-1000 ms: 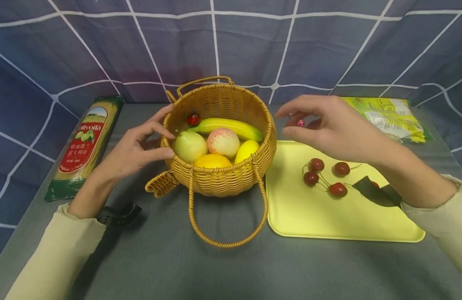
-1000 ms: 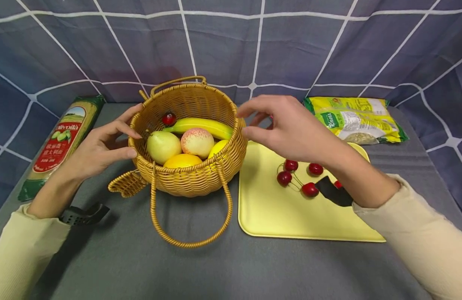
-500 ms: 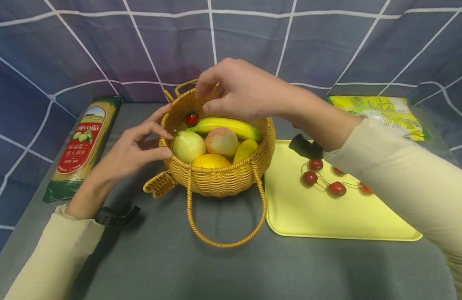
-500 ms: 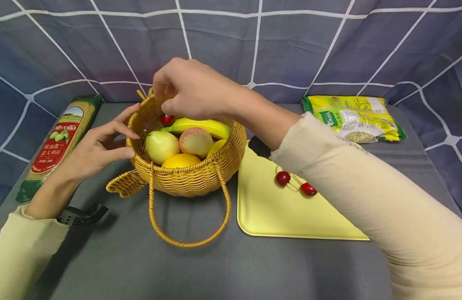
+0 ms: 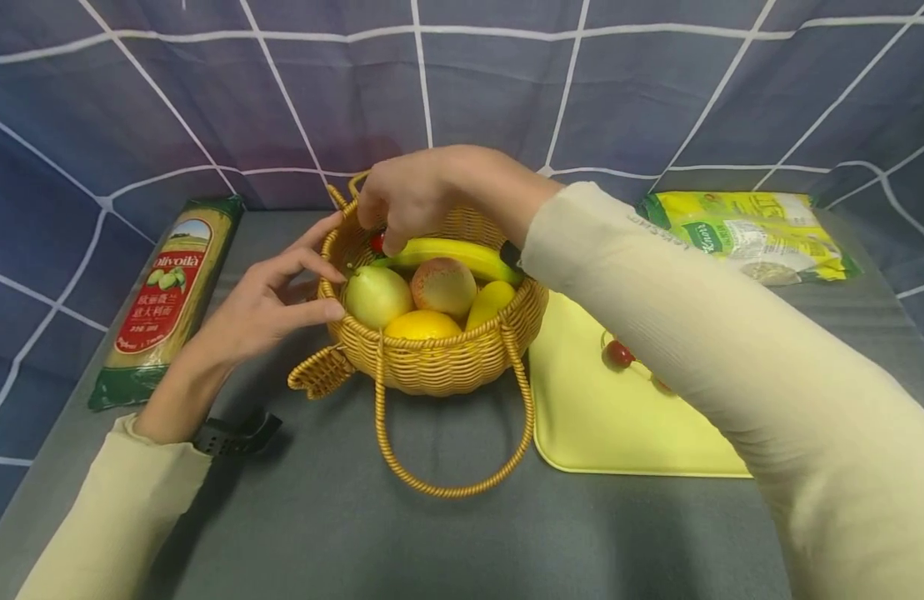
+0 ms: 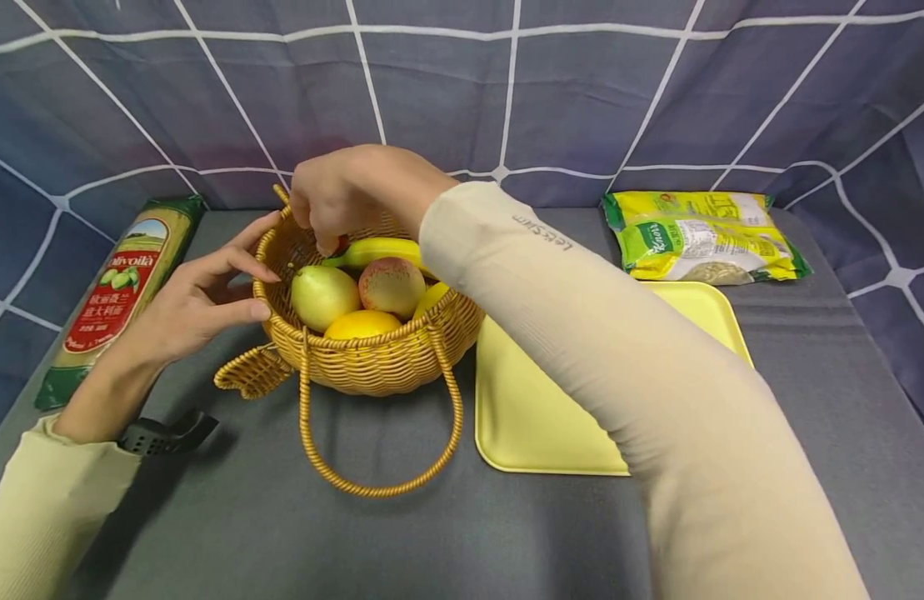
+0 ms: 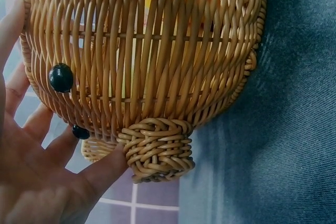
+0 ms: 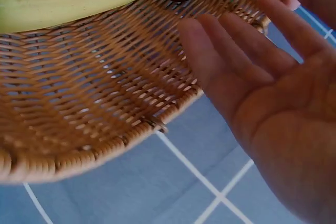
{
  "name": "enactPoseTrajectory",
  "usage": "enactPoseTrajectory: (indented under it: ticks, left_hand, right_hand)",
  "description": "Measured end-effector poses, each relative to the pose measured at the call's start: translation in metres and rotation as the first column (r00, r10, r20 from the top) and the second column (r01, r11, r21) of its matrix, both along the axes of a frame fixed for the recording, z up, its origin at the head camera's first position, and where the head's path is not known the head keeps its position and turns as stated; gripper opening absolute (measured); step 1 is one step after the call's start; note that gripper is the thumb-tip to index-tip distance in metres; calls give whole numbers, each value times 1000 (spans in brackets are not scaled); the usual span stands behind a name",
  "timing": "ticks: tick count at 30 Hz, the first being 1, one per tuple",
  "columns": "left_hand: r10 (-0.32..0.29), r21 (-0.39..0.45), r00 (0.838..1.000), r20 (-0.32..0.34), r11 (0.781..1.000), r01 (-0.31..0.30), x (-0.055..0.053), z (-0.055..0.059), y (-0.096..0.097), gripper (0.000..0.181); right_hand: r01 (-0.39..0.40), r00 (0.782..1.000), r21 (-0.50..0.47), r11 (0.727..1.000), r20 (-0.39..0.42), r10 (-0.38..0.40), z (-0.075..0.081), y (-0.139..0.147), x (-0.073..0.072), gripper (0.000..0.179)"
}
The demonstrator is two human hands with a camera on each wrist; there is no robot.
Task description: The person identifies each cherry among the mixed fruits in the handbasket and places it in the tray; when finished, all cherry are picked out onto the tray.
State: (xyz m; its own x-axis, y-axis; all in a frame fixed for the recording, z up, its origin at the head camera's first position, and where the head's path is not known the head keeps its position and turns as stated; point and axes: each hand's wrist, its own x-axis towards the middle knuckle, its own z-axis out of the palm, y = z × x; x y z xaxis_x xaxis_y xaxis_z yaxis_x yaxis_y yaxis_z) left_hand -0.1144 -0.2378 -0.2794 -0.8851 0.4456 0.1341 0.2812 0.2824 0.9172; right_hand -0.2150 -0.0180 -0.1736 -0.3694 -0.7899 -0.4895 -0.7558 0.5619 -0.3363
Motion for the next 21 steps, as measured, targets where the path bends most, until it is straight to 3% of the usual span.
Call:
enactPoseTrajectory:
  ticks: [5,7,9,12,16,21]
  left_hand:
    - [2,-9,1000,-17,1000,-2,0,0,0,22]
    - [1,-10,1000,-23,1000,-2,-1,0,1,22]
    - [0,-5,1000,-23,1000,0,-1,0,1,22]
    - [-3,2,1000,-16,1000,3,-2,0,3,22]
    - [-1,6,1000,-13,1000,1,-1,0,4,22]
    - [-4,2,1000,-16,1000,4,-1,0,4,23]
  right_hand:
    - [2,998,77,997,65,-7,-8,-4,-11,58]
    - [61,989,99,993,125,-73,-10,-5,-14,62]
    - [110,975,113,987,181,-129,-13,-5,-17,63]
    - [189,936,138,972,275,-221,-17,-5,-19,64]
    - [219,914,141,965,318,-254,-24,-6,-20,65]
    - [239,903,147,960,329,-275,-36,-8,-23,70]
